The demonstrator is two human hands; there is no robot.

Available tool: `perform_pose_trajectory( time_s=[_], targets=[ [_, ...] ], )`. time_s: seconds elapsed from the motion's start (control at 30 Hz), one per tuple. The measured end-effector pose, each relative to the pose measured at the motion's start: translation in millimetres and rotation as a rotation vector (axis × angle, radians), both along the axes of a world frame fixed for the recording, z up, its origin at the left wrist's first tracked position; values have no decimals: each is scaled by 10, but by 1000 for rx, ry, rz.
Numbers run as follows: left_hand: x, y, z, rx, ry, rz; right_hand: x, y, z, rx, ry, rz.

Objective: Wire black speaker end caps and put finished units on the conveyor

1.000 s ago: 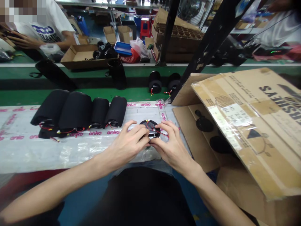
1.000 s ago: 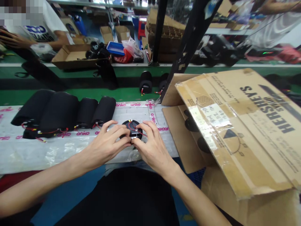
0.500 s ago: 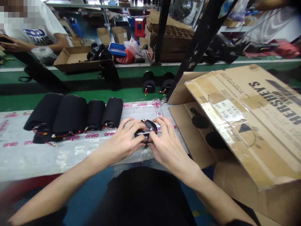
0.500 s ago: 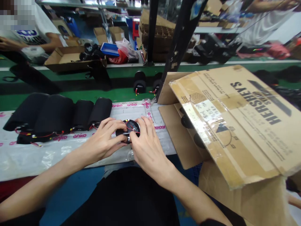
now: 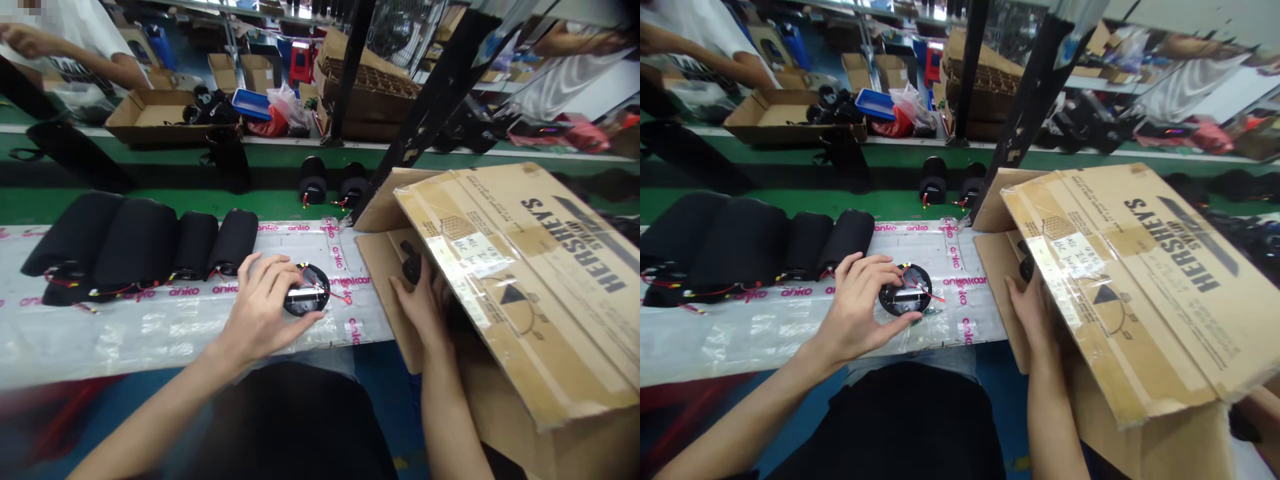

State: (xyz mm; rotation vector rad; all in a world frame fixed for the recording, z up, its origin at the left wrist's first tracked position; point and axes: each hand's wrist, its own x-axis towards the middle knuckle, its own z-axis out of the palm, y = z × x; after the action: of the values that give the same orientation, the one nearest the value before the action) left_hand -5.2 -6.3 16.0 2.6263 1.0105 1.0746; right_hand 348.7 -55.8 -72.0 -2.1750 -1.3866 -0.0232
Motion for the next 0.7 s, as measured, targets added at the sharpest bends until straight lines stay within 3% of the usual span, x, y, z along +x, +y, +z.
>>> perform_pose_trajectory(
  time_s=[0.1,0.3,0.5,0.7],
  targets=[
    [166,-61,24,-20,17,24,34,153,-94,-24,27,-26],
    [341,-92,-3,-27,-127,33,-319,355,15,-55,250,-65],
    [366,-1,55,-130,-175,-55,-616,475,-38,72,576,183],
    [364,79,93,-134,-178,-70,-842,241,-145,99,593,387]
  ],
)
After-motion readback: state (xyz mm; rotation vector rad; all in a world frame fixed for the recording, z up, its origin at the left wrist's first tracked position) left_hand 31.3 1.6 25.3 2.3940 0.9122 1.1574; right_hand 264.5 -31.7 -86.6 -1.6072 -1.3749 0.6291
